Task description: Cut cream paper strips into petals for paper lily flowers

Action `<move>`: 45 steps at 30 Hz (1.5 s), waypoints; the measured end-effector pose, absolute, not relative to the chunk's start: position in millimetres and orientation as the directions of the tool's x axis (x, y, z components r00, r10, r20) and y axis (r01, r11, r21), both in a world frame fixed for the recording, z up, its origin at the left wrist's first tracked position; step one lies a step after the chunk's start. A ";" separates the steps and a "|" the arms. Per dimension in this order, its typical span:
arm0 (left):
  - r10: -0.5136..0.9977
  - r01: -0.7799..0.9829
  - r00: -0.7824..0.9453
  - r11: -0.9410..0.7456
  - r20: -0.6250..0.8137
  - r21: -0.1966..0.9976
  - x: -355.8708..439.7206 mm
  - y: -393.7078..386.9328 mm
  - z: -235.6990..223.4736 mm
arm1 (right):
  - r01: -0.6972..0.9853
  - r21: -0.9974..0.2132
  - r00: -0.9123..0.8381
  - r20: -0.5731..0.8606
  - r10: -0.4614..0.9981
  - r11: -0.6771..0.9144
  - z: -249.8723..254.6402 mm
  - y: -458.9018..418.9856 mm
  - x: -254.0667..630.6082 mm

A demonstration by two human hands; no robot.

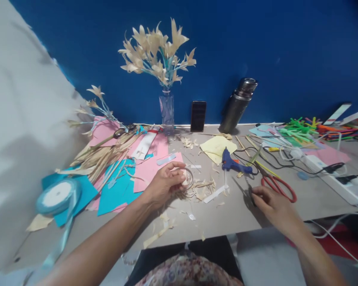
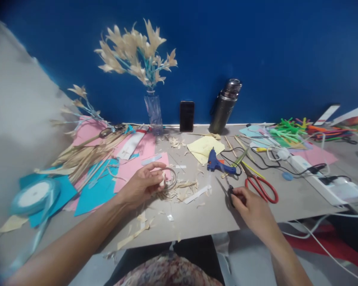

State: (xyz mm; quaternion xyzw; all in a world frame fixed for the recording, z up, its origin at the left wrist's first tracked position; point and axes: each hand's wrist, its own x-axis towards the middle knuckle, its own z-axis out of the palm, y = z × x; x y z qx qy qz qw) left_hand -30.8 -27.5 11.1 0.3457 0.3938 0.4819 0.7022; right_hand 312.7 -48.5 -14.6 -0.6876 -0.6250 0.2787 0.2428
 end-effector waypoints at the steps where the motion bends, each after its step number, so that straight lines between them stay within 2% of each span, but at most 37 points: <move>1: 0.954 -0.416 0.199 0.288 -0.223 0.862 -30.7 -27.1 10.1 | 0.580 -0.801 0.045 -0.154 0.987 -0.152 -11.2 -51.5 309.6; 3: 0.967 -0.429 0.155 0.249 -0.201 0.868 -30.0 -27.3 9.1 | 0.240 -0.943 -0.062 -0.250 0.966 -0.229 -3.9 -57.1 294.8; 5: 0.981 -0.418 0.122 0.188 -0.150 0.889 -28.9 -28.6 10.9 | -0.003 -0.970 -0.218 -0.238 0.946 -0.245 1.8 -60.7 269.9; 6: 0.987 -0.400 0.108 0.155 -0.121 0.903 -28.5 -29.6 12.9 | -0.051 -0.965 -0.300 -0.229 0.926 -0.255 3.8 -61.8 255.1; 9: 0.996 -0.317 0.064 0.082 -0.065 0.945 -28.6 -33.5 21.3 | 0.025 -0.969 -0.472 -0.230 0.851 -0.248 7.3 -63.6 211.6; 12: 0.999 -0.273 0.021 0.045 -0.041 0.961 -29.6 -37.7 29.4 | 0.126 -0.975 -0.455 -0.222 0.862 -0.185 9.5 -66.3 180.8; 17: 1.000 -0.284 0.020 0.010 -0.004 0.959 -30.3 -43.2 36.6 | 0.208 -0.961 -0.435 -0.259 0.862 -0.184 10.0 -74.4 162.1; 27: 0.994 -0.253 0.108 0.008 0.020 0.967 -23.2 -54.4 37.2 | 0.114 -0.966 -0.414 -0.260 0.872 -0.234 11.6 -92.5 157.6; 33: 0.992 -0.214 0.124 0.001 0.027 0.977 -17.0 -72.0 46.3 | 0.134 -0.980 -0.397 -0.192 0.898 -0.150 8.5 -108.1 161.4; 39: 0.998 -0.276 0.069 0.019 0.000 0.961 -7.5 -91.1 42.0 | 0.130 -0.983 -0.396 -0.175 0.901 -0.133 0.6 -123.5 162.2; 42: 0.999 -0.311 0.037 0.025 -0.014 0.950 -5.6 -97.4 33.4 | 0.046 -0.985 -0.425 -0.168 0.890 -0.164 -6.3 -127.4 167.0; 45: 0.994 -0.333 0.112 0.038 0.000 0.942 -6.9 -103.2 27.4 | -0.117 -0.979 -0.410 -0.104 0.906 -0.165 -5.3 -124.5 173.7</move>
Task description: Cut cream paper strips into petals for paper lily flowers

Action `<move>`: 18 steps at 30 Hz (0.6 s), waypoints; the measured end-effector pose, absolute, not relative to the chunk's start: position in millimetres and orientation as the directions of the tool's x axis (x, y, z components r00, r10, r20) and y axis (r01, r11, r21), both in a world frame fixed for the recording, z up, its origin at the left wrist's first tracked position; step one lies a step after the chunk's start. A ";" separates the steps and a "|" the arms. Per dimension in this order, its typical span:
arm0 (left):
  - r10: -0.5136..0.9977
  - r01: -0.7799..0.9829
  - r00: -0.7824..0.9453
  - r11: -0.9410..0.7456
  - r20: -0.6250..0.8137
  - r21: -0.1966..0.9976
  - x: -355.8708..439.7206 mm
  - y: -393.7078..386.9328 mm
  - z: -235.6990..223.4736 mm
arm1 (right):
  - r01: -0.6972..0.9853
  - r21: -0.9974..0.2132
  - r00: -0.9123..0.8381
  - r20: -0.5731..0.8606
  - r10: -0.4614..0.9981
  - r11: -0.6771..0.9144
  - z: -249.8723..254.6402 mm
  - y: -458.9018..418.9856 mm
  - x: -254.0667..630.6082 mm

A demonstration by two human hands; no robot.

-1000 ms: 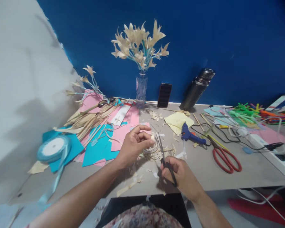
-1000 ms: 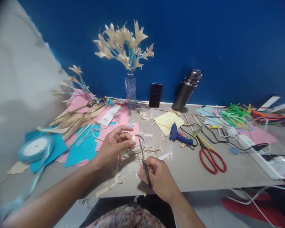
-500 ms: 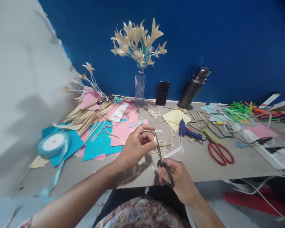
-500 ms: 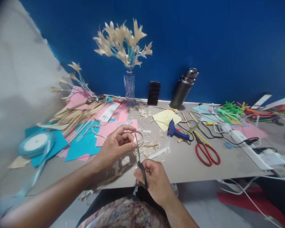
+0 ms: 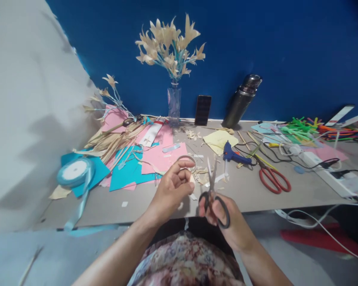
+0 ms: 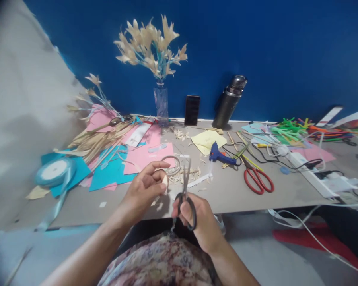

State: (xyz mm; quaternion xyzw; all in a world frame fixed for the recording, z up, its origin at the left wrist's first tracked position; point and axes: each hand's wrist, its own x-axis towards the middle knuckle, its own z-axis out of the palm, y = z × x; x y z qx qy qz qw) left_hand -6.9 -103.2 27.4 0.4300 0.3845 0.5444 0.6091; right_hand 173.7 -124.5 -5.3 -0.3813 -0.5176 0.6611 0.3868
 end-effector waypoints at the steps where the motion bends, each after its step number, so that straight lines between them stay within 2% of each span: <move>1: 0.987 -0.335 0.161 0.048 0.007 0.941 -7.7 -105.3 26.9 | -0.165 -0.975 -0.383 -0.075 0.921 -0.149 -2.8 -122.0 175.3; 3: 0.964 -0.320 0.266 0.083 0.006 0.944 -9.2 -109.4 28.7 | -0.210 -0.971 -0.301 -0.045 0.952 -0.112 4.3 -115.5 176.6; 6: 0.932 -0.238 0.361 0.119 -0.026 0.964 -11.7 -114.6 37.2 | -0.129 -0.987 -0.235 -0.065 0.970 -0.098 16.2 -106.4 174.0; 12: 0.849 -0.031 0.515 0.154 -0.116 0.988 -19.8 -116.5 50.4 | 0.031 -0.996 -0.304 -0.088 0.949 -0.082 28.2 -102.8 167.9; 15: 0.859 -0.035 0.498 0.157 -0.119 0.987 -21.7 -113.6 47.4 | 0.048 -0.996 -0.314 -0.083 0.946 -0.072 26.4 -103.7 168.2; 18: 0.906 -0.133 0.408 0.178 -0.110 0.975 -19.8 -109.9 39.8 | -0.013 -0.999 -0.247 -0.047 0.968 -0.052 19.6 -104.9 165.4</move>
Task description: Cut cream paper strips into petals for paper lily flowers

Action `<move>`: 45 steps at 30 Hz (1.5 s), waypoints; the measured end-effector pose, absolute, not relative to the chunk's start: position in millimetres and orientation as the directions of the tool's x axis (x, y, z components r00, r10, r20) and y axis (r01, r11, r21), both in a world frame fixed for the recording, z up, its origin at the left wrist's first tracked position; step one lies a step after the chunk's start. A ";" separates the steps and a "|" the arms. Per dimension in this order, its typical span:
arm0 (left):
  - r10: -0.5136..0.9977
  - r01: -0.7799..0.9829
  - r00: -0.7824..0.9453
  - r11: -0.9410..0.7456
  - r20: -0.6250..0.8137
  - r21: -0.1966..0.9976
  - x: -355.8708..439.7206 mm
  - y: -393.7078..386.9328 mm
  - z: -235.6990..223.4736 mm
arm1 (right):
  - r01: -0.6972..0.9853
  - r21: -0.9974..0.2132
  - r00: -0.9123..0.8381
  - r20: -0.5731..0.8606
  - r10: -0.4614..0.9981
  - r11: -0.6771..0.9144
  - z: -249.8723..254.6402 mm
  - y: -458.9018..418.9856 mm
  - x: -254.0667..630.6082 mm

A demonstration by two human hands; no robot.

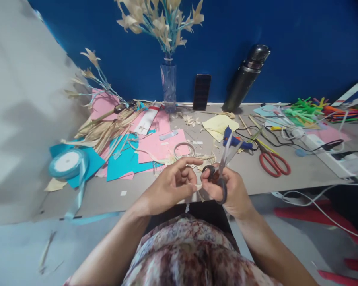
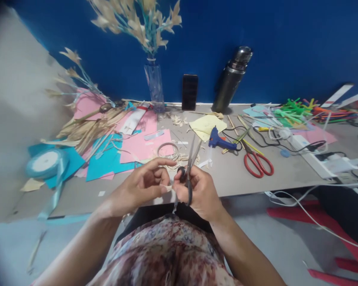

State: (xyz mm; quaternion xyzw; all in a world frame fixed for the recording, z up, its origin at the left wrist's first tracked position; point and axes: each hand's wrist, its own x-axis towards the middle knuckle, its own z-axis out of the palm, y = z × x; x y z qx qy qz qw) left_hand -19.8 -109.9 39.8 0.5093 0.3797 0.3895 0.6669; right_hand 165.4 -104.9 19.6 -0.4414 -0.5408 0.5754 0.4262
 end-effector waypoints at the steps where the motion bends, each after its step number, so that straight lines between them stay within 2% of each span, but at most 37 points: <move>1: 0.924 -0.179 0.365 0.189 -0.113 0.966 -18.7 -108.6 37.0 | -0.040 -0.998 -0.215 -0.039 0.976 -0.049 16.5 -105.5 163.6; 5: 0.962 -0.349 0.221 0.232 -0.161 0.908 -16.7 -103.5 29.7 | -0.080 -0.991 -0.161 -0.097 0.982 -0.111 7.1 -109.9 158.5; 7: 0.962 -0.393 0.202 0.253 -0.185 0.884 -18.8 -101.1 30.0 | -0.025 -0.986 -0.284 -0.152 0.947 -0.166 8.1 -113.4 161.2; 10: 0.964 -0.414 0.188 0.249 -0.185 0.876 -24.1 -98.2 34.4 | 0.120 -0.972 -0.537 -0.235 0.810 -0.203 15.3 -119.6 170.7; 12: 0.972 -0.420 0.169 0.223 -0.166 0.880 -27.0 -96.7 37.9 | 0.180 -0.960 -0.604 -0.280 0.746 -0.215 19.1 -123.8 176.0; 25: 0.985 -0.405 0.115 0.167 -0.132 0.899 -26.3 -96.7 42.0 | 0.260 -0.945 -0.533 -0.311 0.787 -0.198 13.0 -133.2 172.4; 38: 0.985 -0.437 0.109 0.171 -0.137 0.883 -27.0 -100.2 42.6 | 0.226 -0.948 -0.480 -0.310 0.821 -0.226 2.8 -136.5 171.0; 45: 0.982 -0.418 0.103 0.185 -0.155 0.889 -29.2 -98.8 44.6 | 0.191 -0.919 -0.469 -0.394 0.790 -0.345 5.8 -139.6 166.9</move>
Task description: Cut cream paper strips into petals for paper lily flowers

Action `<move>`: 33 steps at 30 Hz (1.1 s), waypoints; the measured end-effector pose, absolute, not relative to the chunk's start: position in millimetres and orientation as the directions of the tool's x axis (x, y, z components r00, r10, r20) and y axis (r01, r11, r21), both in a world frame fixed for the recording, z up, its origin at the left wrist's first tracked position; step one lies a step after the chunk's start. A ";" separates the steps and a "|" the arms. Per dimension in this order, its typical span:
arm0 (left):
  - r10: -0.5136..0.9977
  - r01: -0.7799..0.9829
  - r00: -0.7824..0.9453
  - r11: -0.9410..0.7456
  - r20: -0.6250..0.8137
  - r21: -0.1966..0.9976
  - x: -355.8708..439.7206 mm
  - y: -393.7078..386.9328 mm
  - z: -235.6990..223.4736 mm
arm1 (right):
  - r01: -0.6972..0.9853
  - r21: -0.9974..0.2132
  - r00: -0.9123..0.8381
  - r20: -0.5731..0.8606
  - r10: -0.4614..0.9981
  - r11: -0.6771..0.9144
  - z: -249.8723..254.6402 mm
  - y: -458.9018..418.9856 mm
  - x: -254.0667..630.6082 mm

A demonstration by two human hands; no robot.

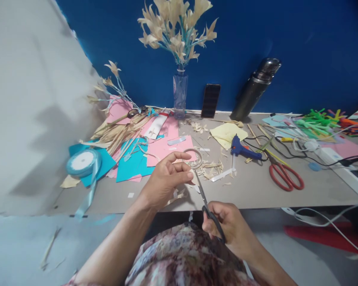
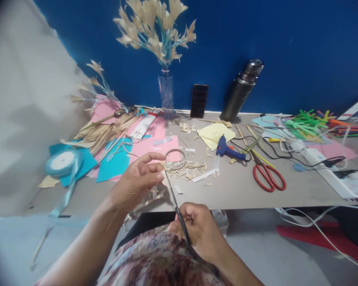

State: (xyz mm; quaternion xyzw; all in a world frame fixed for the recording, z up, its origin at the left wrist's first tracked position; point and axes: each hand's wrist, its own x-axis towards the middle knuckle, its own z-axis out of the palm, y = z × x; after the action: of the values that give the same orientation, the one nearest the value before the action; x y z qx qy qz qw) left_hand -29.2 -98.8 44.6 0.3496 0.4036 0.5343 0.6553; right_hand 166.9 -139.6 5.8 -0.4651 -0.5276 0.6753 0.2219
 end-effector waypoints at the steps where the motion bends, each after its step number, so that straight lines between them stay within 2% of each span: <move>1: 0.982 -0.416 0.105 0.185 -0.154 0.890 -29.2 -98.9 44.8 | 0.180 -0.916 -0.466 -0.401 0.788 -0.359 5.2 -139.9 166.0; 6: 0.983 -0.405 0.132 0.172 -0.129 0.898 -30.0 -99.2 43.0 | 0.150 -0.918 -0.489 -0.392 0.779 -0.367 2.5 -138.8 166.1; 12: 0.978 -0.332 0.191 0.149 -0.089 0.931 -34.2 -100.2 42.2 | 0.155 -0.967 -0.615 -0.255 0.746 -0.203 9.9 -137.2 175.9; 16: 0.963 -0.296 0.251 0.175 -0.100 0.939 -34.9 -101.6 43.7 | 0.135 -0.965 -0.622 -0.260 0.738 -0.225 6.5 -137.3 177.5; 18: 0.953 -0.279 0.280 0.193 -0.113 0.941 -33.4 -102.5 43.2 | 0.064 -0.974 -0.543 -0.217 0.811 -0.218 2.5 -135.1 175.5; 21: 0.947 -0.269 0.300 0.199 -0.115 0.942 -29.6 -103.3 41.8 | -0.037 -0.981 -0.318 -0.171 0.932 -0.193 0.8 -129.2 168.6; 23: 0.944 -0.267 0.311 0.197 -0.109 0.943 -27.3 -103.3 41.9 | -0.047 -0.984 -0.208 -0.160 0.965 -0.173 4.5 -124.7 162.1; 27: 0.945 -0.264 0.304 0.205 -0.120 0.943 -23.8 -103.1 42.6 | -0.024 -0.995 -0.104 -0.096 0.990 -0.099 15.0 -118.7 151.1; 30: 0.966 -0.396 0.215 0.221 -0.145 0.891 -17.0 -107.0 36.7 | -0.022 -1.000 -0.001 -0.011 1.000 -0.011 17.2 -116.6 147.6; 33: 0.962 -0.527 0.188 0.268 -0.198 0.807 -2.4 -115.8 25.5 | 0.059 -0.995 0.092 0.088 0.992 0.083 15.6 -115.2 145.2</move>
State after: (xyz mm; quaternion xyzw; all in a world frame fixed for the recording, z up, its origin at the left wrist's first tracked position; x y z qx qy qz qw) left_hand -2.4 -115.8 25.5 0.3009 0.3619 0.5246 0.7094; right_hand 145.2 -115.2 15.6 -0.5148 -0.5105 0.4400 0.5299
